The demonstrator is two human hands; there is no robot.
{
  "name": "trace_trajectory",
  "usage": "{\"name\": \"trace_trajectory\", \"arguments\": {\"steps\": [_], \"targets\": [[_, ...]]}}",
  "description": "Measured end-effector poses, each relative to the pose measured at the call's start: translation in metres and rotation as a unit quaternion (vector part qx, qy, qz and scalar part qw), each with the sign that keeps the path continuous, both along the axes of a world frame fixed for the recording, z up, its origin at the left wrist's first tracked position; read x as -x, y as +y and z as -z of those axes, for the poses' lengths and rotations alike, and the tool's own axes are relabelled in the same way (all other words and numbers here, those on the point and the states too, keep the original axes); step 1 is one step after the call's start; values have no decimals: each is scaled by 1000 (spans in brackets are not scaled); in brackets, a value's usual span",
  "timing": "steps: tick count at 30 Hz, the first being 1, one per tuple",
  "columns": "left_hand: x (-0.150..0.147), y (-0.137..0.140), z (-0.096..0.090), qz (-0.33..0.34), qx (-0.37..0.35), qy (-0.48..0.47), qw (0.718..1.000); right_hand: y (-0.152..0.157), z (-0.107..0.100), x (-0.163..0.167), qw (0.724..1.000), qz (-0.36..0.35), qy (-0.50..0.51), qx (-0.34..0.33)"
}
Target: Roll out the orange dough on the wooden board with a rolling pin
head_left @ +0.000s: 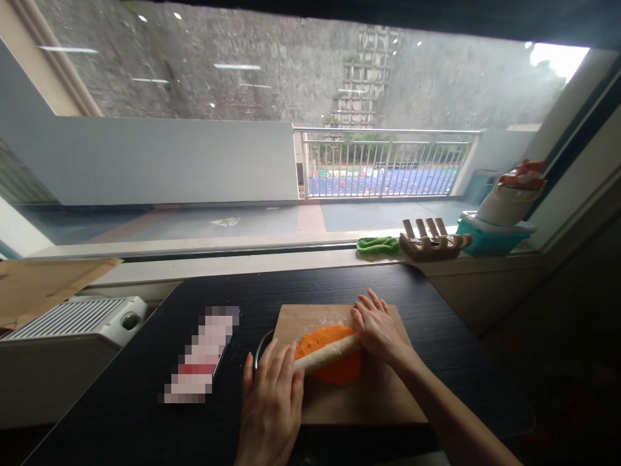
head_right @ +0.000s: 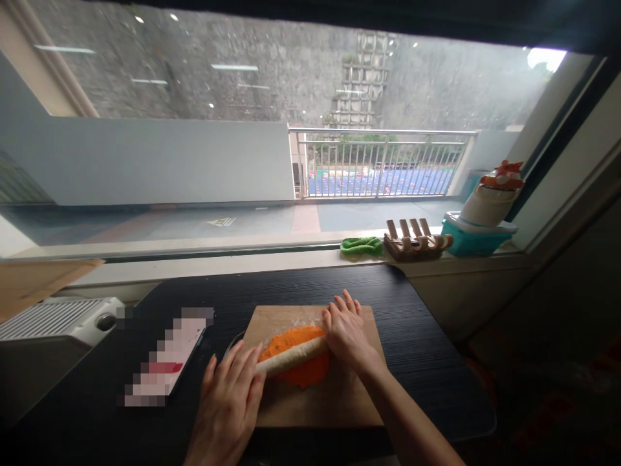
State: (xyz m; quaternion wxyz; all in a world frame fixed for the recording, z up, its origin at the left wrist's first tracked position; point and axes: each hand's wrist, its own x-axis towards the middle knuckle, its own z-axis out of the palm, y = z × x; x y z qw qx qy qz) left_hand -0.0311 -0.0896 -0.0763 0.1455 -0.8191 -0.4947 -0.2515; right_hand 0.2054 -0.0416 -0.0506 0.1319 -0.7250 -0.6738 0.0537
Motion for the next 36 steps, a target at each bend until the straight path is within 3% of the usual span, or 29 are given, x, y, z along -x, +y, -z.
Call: {"name": "trace_trajectory", "arguments": {"steps": [3, 5, 10, 13, 19, 21, 27, 33, 36], "targets": [[-5, 30, -14, -40, 26, -1, 999, 32, -2, 8, 1000, 19, 2, -5], [-4, 34, -16, -47, 26, 7, 999, 36, -2, 10, 1000, 23, 2, -11], [4, -8, 1, 19, -22, 42, 999, -12, 8, 0, 1000, -1, -9, -22], [1, -18, 5, 15, -21, 32, 999, -22, 8, -2, 999, -11, -17, -30], [-12, 26, -16, -57, 42, 13, 997, 22, -3, 9, 1000, 17, -8, -17], [-10, 22, -15, -51, 39, 17, 998, 14, -3, 8, 1000, 14, -8, -15], [3, -25, 8, 19, -4, 30, 999, -42, 5, -3, 998, -36, -28, -33], [-11, 21, -10, -42, 32, 24, 998, 10, -3, 7, 1000, 10, -3, -5], [-9, 22, -12, -40, 32, 30, 998, 10, -3, 8, 1000, 7, -4, -4]]}}
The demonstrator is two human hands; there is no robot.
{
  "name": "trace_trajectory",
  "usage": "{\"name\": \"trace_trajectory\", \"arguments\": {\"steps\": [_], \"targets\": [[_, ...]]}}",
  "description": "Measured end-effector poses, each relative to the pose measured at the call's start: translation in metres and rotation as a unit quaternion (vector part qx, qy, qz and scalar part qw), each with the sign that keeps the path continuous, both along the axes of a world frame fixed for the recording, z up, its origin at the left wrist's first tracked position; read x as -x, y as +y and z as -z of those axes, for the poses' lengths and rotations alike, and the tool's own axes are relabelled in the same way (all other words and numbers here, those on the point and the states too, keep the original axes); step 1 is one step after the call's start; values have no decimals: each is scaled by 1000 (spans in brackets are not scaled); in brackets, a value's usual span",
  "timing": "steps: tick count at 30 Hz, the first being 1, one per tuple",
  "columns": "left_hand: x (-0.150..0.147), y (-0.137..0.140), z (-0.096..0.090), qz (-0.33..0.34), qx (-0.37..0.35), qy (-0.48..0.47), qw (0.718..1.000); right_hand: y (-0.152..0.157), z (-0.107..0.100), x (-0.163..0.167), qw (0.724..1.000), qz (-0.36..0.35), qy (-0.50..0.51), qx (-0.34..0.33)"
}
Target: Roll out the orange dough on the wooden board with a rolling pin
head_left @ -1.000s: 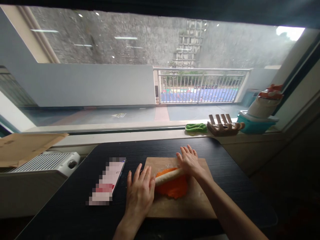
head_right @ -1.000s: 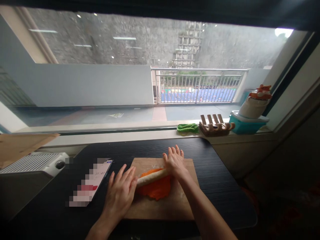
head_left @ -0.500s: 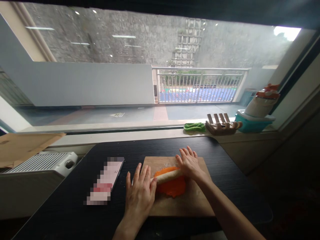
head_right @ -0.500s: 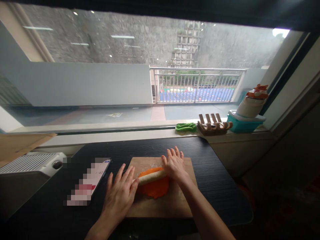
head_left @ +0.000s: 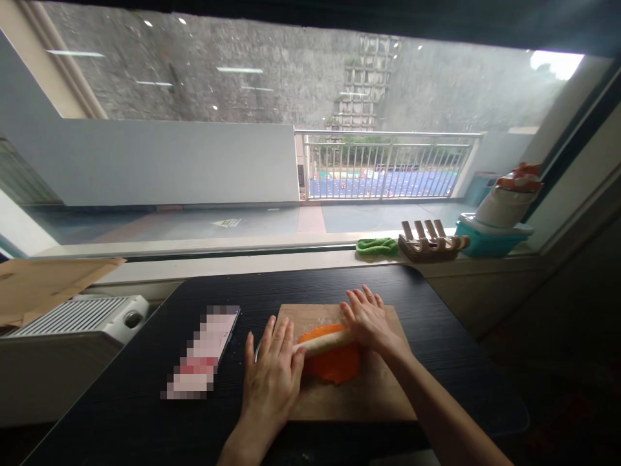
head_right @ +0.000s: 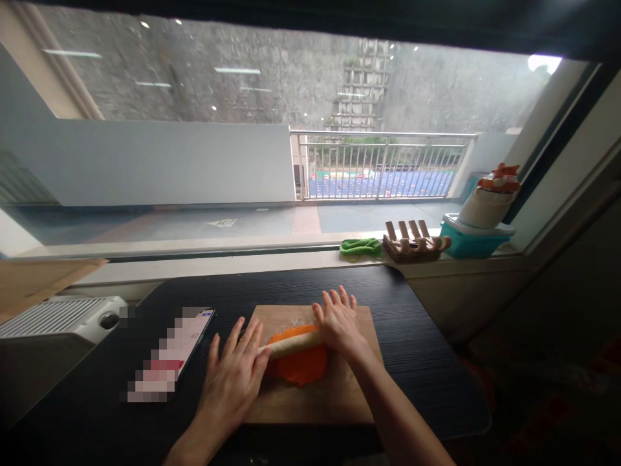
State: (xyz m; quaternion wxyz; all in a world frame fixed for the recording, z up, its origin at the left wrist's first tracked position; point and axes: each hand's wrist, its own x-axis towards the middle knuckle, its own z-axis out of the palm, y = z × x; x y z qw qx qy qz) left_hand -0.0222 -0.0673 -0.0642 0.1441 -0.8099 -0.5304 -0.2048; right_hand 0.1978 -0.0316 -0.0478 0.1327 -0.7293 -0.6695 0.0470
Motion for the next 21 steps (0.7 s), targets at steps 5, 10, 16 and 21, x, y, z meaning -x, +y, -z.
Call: {"name": "trace_trajectory", "arguments": {"steps": [5, 10, 16, 21], "targets": [[9, -42, 17, 59, -40, 6, 997, -45, 8, -9, 999, -40, -13, -29], [-1, -15, 9, 12, -8, -12, 1000, -15, 3, -4, 1000, -10, -6, -11], [0, -8, 5, 11, -7, -19, 1000, -14, 1, -2, 1000, -8, -5, -8], [7, -45, 17, 48, -27, -7, 998, -51, 8, -8, 998, -47, -17, -37]]}}
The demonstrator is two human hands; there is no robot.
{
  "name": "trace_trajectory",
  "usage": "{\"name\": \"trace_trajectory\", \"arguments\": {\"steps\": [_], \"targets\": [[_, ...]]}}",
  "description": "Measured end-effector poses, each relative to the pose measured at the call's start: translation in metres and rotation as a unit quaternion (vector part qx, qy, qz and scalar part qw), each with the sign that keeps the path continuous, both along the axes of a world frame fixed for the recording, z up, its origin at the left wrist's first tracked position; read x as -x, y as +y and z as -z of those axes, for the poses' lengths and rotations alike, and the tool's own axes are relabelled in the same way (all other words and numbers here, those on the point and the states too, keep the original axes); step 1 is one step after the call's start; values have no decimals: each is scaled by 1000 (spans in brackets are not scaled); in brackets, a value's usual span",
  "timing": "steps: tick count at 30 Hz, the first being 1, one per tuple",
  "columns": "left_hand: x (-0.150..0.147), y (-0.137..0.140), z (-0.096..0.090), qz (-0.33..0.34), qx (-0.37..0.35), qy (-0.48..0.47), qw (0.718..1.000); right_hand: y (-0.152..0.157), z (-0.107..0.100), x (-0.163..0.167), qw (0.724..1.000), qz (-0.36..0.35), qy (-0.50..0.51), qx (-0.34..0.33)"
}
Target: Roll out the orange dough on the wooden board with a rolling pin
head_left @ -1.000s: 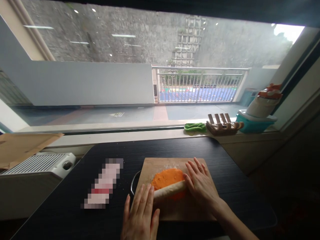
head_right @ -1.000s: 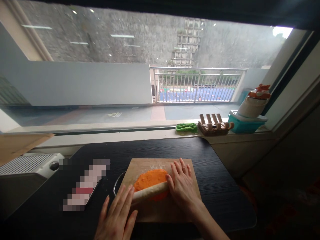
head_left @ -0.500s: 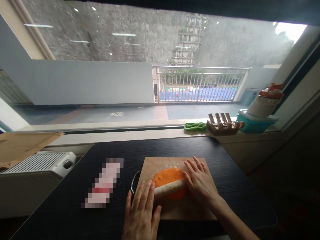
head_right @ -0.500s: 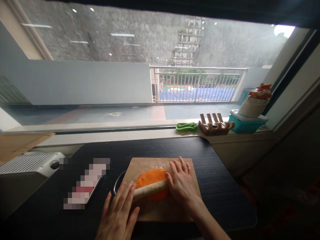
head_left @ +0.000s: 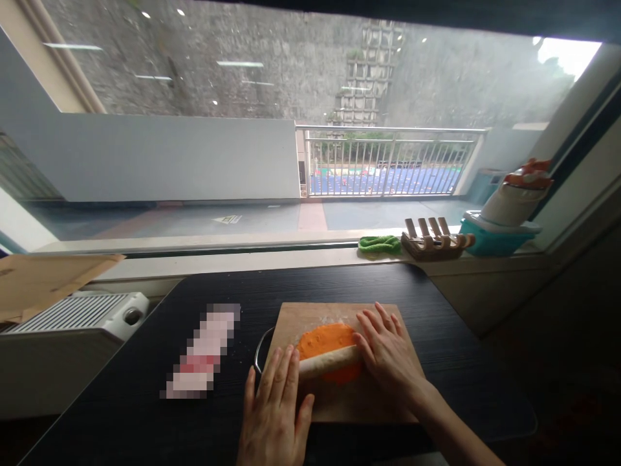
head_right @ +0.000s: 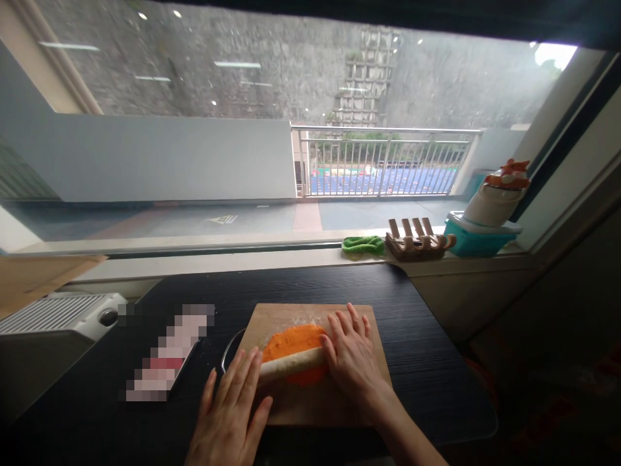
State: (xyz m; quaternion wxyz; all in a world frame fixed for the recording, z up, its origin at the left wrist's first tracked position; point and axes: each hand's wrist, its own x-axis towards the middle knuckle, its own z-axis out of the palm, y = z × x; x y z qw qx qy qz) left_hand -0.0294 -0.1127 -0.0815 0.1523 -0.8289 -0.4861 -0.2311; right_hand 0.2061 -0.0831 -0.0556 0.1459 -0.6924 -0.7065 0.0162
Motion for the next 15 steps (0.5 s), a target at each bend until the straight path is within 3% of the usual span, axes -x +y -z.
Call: {"name": "trace_trajectory", "arguments": {"steps": [7, 9, 15], "targets": [[-15, 53, -18, -66, 58, -9, 996, 51, -11, 10, 998, 53, 9, 31], [-13, 49, -17, -58, 53, -5, 997, 43, -11, 10, 998, 48, 7, 30], [4, 2, 0, 8, -7, 18, 1000, -11, -1, 3, 1000, -6, -7, 6]]}}
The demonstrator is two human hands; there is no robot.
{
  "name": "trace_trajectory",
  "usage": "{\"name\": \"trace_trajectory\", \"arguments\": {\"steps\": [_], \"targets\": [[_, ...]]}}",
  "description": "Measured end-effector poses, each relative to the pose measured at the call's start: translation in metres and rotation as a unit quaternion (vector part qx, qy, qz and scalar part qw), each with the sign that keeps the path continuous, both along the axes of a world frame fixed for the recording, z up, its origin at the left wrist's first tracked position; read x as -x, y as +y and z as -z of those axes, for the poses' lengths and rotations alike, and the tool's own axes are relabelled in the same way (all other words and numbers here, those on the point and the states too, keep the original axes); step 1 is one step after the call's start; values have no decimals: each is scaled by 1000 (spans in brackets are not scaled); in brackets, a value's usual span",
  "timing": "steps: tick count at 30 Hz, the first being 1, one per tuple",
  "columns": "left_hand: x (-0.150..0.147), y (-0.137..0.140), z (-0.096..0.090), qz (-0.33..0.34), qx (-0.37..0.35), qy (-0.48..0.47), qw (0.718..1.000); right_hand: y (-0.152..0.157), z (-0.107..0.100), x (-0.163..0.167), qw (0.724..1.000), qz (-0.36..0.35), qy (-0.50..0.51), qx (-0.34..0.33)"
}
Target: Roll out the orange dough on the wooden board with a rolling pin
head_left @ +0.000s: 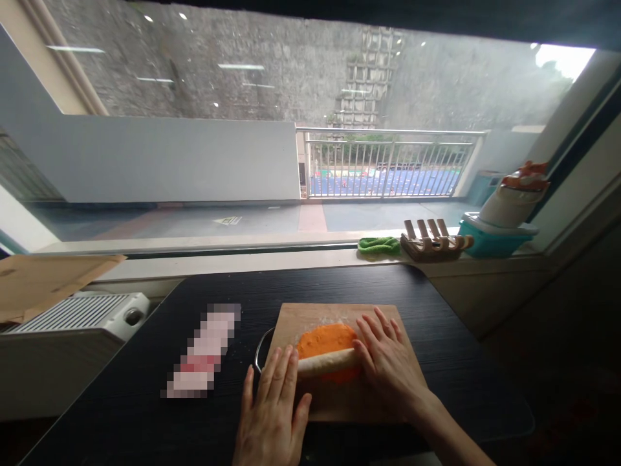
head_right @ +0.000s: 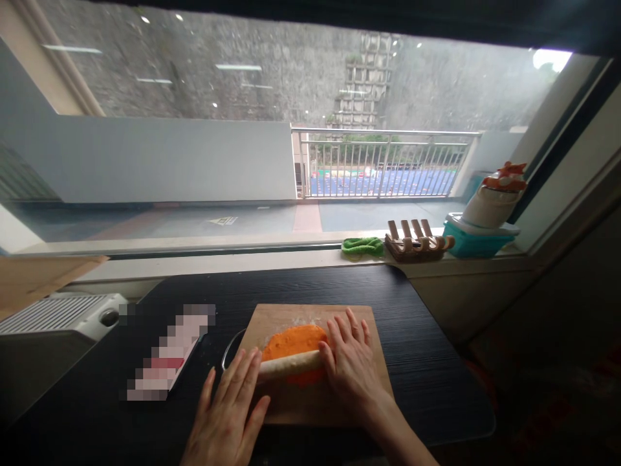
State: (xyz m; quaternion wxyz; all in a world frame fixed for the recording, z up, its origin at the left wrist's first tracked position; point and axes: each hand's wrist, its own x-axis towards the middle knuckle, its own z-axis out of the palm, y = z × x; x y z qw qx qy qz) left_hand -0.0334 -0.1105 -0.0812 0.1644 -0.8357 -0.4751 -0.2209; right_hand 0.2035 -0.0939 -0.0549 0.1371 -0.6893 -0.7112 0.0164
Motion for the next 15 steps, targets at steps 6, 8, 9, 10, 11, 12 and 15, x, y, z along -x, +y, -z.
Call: {"name": "trace_trajectory", "arguments": {"steps": [6, 8, 9, 10, 11, 12, 15], "targets": [[-19, 51, -21, -62, 81, -20, 995, 51, -7, 4, 998, 55, 14, 25], [-22, 60, -26, -71, 96, -21, 993, 57, -9, 6, 998, 59, 15, 26], [-20, 58, -25, -68, 92, -21, 993, 53, -8, 5, 998, 56, 14, 24], [-17, 52, -22, -61, 82, -20, 995, 45, -7, 5, 999, 49, 12, 21], [-13, 43, -18, -50, 67, -16, 996, 34, -5, 4, 999, 39, 9, 16], [-8, 32, -13, -37, 49, -12, 998, 22, -2, 3, 1000, 26, 6, 9], [1, 9, -2, -7, 7, 1, 1000, 1, 3, 0, 1000, -7, 1, -11]]}}
